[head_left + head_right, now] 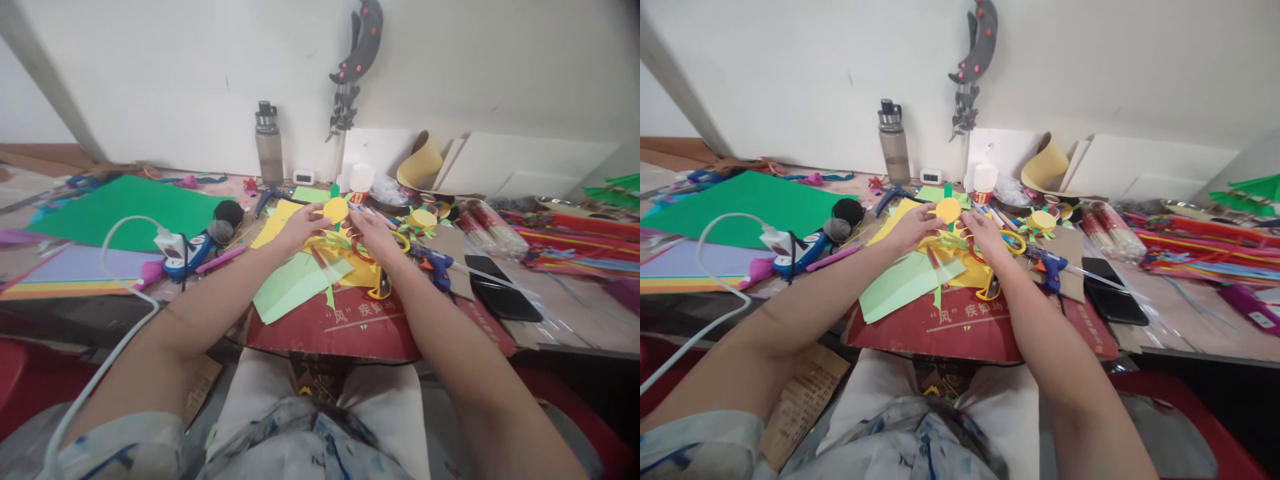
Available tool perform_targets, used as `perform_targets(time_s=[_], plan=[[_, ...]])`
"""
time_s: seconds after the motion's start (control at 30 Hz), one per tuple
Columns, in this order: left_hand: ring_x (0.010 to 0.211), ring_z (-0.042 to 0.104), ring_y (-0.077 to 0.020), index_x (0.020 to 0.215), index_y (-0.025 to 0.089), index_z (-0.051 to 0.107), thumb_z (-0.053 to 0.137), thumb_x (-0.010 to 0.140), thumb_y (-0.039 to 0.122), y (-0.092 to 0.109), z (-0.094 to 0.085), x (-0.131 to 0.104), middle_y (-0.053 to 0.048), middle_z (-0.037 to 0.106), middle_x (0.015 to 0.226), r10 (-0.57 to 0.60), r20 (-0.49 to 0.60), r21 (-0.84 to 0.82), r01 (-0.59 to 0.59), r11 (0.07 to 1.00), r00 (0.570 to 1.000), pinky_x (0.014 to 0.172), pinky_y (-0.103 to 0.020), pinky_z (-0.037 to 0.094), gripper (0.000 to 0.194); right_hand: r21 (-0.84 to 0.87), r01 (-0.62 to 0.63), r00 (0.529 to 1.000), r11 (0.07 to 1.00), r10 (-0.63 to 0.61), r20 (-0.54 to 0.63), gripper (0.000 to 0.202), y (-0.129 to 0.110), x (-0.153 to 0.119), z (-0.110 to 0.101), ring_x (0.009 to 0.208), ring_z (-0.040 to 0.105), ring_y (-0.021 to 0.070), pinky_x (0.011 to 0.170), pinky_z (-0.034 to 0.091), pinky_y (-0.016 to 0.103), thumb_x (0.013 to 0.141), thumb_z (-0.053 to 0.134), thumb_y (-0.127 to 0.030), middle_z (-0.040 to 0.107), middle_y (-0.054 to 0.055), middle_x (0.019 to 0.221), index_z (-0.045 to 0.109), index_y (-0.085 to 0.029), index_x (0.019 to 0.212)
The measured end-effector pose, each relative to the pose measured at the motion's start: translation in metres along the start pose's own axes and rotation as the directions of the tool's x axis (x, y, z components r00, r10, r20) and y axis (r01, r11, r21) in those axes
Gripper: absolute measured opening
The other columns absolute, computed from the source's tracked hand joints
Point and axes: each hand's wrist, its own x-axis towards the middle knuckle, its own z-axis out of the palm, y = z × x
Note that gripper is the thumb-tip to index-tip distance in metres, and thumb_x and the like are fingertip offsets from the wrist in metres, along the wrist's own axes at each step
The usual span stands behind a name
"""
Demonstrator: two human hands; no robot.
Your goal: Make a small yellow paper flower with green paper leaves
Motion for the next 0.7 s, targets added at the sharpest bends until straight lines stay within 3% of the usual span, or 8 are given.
perform_targets(time_s=[0.17, 0.27, 0.47, 0.6, 0.7], plan=[[0.089, 0.074, -0.0191, 0.111, 0.017, 0.062, 0.084, 0.066, 0.026, -0.002, -0.006, 0.005, -0.007, 0.078, 0.098, 0.085, -0.093, 0.158, -0.069, 0.985, 0.992, 0.073, -0.027, 0.049, 0.051, -0.102, 0.027, 0.999, 0.994, -0.031, -0.037, 0.061, 0.005, 0.004, -0.003, 0.066, 0.060, 0.0109, 0.053, 0.045, 0.022, 0.072, 0.070, -0.077, 0.070, 0.005, 0.090, 0.068, -0.020, 0.093], [0.088, 0.073, -0.0186, 0.100, 0.017, 0.062, 0.082, 0.066, 0.023, -0.002, -0.009, 0.007, -0.006, 0.078, 0.095, 0.143, -0.120, 0.238, -0.111, 0.965, 0.982, 0.075, -0.028, 0.050, 0.040, -0.189, 0.057, 0.996, 0.980, -0.069, -0.055, 0.058, 0.007, 0.004, -0.003, 0.067, 0.060, 0.0123, 0.052, 0.045, 0.023, 0.074, 0.068, -0.075, 0.069, 0.005, 0.087, 0.066, -0.020, 0.091], [0.089, 0.069, -0.0174, 0.085, 0.018, 0.063, 0.075, 0.069, 0.019, -0.003, -0.011, 0.009, -0.003, 0.076, 0.092, 0.358, -0.066, 0.463, -0.289, 0.838, 0.931, 0.081, -0.029, 0.050, 0.020, -0.322, 0.145, 0.983, 0.935, -0.174, -0.063, 0.045, 0.012, 0.002, -0.003, 0.068, 0.058, 0.0138, 0.061, 0.049, 0.028, 0.078, 0.070, -0.060, 0.067, 0.002, 0.083, 0.068, -0.019, 0.097], [0.091, 0.069, -0.0185, 0.085, 0.018, 0.068, 0.075, 0.071, 0.021, -0.006, -0.013, 0.010, -0.004, 0.076, 0.093, 0.400, -0.029, 0.564, -0.315, 0.764, 0.916, 0.076, -0.028, 0.048, 0.016, -0.416, 0.197, 0.963, 0.888, -0.255, -0.087, 0.034, 0.015, 0.001, -0.003, 0.070, 0.057, 0.0149, 0.069, 0.050, 0.033, 0.077, 0.070, -0.045, 0.068, 0.002, 0.082, 0.070, -0.018, 0.098], [0.092, 0.068, -0.0187, 0.093, 0.019, 0.073, 0.075, 0.073, 0.023, -0.009, -0.015, 0.012, -0.005, 0.076, 0.096, 0.400, 0.009, 0.559, -0.336, 0.758, 0.917, 0.077, -0.028, 0.048, 0.020, -0.473, 0.216, 0.950, 0.854, -0.295, -0.098, 0.025, 0.015, -0.001, -0.002, 0.073, 0.060, 0.0170, 0.074, 0.050, 0.036, 0.079, 0.067, -0.035, 0.070, 0.004, 0.084, 0.071, -0.018, 0.097]])
